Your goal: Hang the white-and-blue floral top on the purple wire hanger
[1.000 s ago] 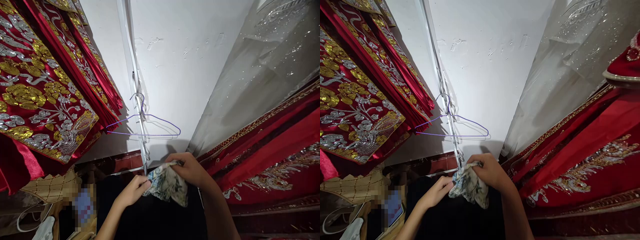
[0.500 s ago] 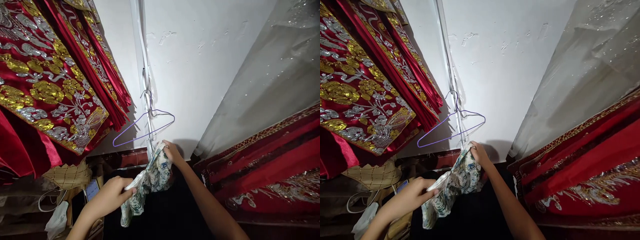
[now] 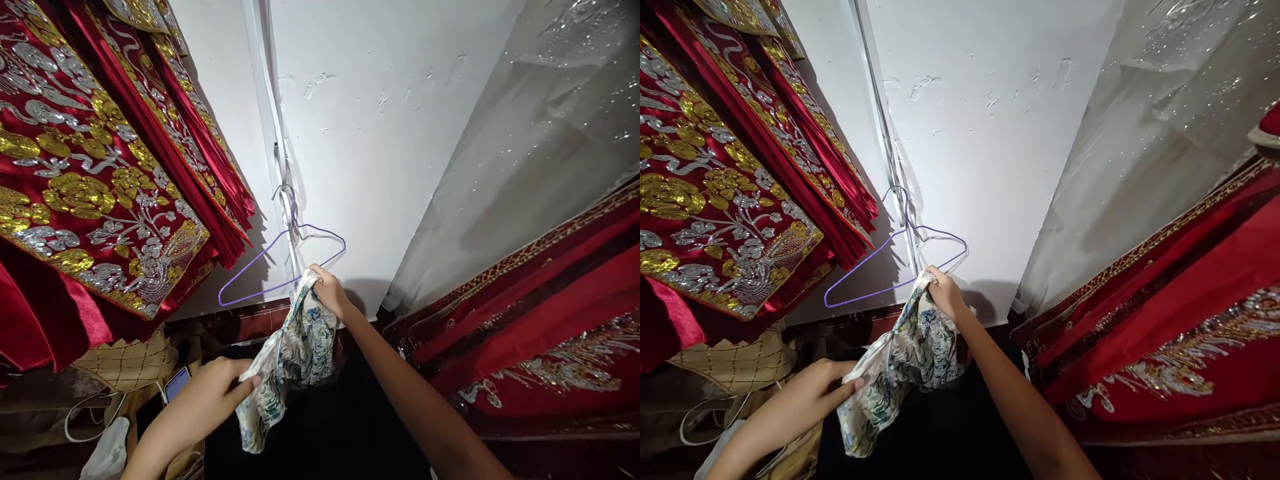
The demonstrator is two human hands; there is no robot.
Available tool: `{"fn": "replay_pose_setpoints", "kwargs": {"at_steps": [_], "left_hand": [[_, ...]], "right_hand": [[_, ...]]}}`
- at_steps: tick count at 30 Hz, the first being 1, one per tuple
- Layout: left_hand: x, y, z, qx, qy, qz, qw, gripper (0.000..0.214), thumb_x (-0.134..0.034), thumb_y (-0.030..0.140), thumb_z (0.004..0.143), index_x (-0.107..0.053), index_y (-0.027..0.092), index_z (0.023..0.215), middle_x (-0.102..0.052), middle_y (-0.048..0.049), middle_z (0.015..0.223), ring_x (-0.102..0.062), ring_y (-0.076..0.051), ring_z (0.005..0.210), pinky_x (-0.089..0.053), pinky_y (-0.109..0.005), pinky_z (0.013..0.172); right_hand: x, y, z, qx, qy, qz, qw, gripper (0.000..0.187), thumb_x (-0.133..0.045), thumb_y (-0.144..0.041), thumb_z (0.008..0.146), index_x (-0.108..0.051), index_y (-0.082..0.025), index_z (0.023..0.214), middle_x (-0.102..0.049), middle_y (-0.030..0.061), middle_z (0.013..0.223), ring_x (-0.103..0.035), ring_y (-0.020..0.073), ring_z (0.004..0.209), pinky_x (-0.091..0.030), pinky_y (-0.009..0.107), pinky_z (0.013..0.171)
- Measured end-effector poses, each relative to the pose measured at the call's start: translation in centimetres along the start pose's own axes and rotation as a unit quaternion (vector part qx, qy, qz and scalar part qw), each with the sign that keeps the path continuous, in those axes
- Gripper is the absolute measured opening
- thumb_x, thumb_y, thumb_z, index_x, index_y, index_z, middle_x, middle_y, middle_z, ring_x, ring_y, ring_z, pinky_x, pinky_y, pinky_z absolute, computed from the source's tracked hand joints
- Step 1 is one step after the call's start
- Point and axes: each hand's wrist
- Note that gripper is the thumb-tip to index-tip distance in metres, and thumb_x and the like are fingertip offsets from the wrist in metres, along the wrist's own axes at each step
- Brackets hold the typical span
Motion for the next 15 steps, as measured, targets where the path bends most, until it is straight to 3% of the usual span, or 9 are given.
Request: {"fn": "replay_pose_setpoints", "kwargs": {"at_steps": [3, 6, 8, 10, 12, 15], "left_hand": [[0.9, -1.8, 0.4, 0.046, -0.023, 0.085, 0.995, 0.034, -0.052, 0.048, 0.09, -0.072, 0.023, 0.076, -0.071, -0.0064, 0.075, -0.066, -0.024, 0.072, -0.041, -0.027, 0.066], [2.2, -3.9, 1.8, 0.065, 0.012, 0.181, 0.981, 0.031, -0.051, 0.044, 0.091, -0.074, 0.023, 0.09, -0.075, -0.0111, 0.09, -0.069, -0.03, 0.088, -0.047, -0.034, 0.078], [3.0, -4.9, 3.2, 0.017, 0.069, 0.204, 0.976, 0.034, -0.05, 0.042, 0.092, -0.073, 0.022, 0.105, -0.073, -0.0135, 0.113, -0.063, -0.034, 0.114, -0.046, -0.043, 0.095], [3.8, -5.2, 4.8, -0.044, 0.141, 0.198, 0.969, 0.038, -0.047, 0.043, 0.095, -0.07, 0.021, 0.117, -0.063, -0.0125, 0.137, -0.046, -0.034, 0.137, -0.038, -0.05, 0.11], [4.2, -4.9, 6.0, -0.085, 0.201, 0.172, 0.961, 0.041, -0.045, 0.044, 0.097, -0.068, 0.021, 0.121, -0.053, -0.0109, 0.149, -0.036, -0.033, 0.145, -0.033, -0.053, 0.117], [4.5, -4.1, 6.8, -0.118, 0.235, 0.113, 0.958, 0.041, -0.045, 0.045, 0.097, -0.067, 0.02, 0.122, -0.05, -0.0105, 0.151, -0.041, -0.03, 0.143, -0.032, -0.051, 0.12]], "right_hand": [[0.6, 0.3, -1.3, 0.033, 0.024, -0.035, 0.999, 0.005, -0.041, -0.019, 0.071, -0.04, -0.023, 0.07, -0.033, -0.0049, 0.059, -0.028, 0.0135, 0.058, -0.022, 0.027, 0.056], [1.5, -0.1, -2.4, 0.042, 0.037, -0.054, 0.997, 0.019, -0.041, -0.015, 0.064, -0.024, -0.023, 0.066, -0.022, -0.0048, 0.06, -0.02, 0.0132, 0.059, -0.017, 0.029, 0.056], [2.2, -0.5, -2.8, 0.045, 0.057, -0.048, 0.996, 0.022, -0.041, -0.016, 0.063, -0.02, -0.023, 0.064, -0.018, -0.0046, 0.06, -0.018, 0.0129, 0.06, -0.016, 0.03, 0.057], [2.8, -0.8, -3.1, 0.054, 0.067, -0.033, 0.996, 0.022, -0.042, -0.018, 0.066, -0.021, -0.023, 0.062, -0.019, -0.0045, 0.06, -0.02, 0.0126, 0.06, -0.016, 0.029, 0.057], [3.3, -1.2, -3.3, 0.056, 0.06, -0.02, 0.996, 0.022, -0.044, -0.021, 0.069, -0.024, -0.023, 0.06, -0.023, -0.0045, 0.059, -0.023, 0.0124, 0.059, -0.018, 0.029, 0.057], [3.6, -1.6, -3.5, 0.05, 0.058, -0.017, 0.997, 0.022, -0.045, -0.023, 0.07, -0.026, -0.023, 0.059, -0.026, -0.0047, 0.057, -0.025, 0.0124, 0.058, -0.019, 0.028, 0.056]]}}
Point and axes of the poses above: each hand's wrist, its own z-axis towards the middle knuckle, its own x-axis out of the back of the hand, y = z × x
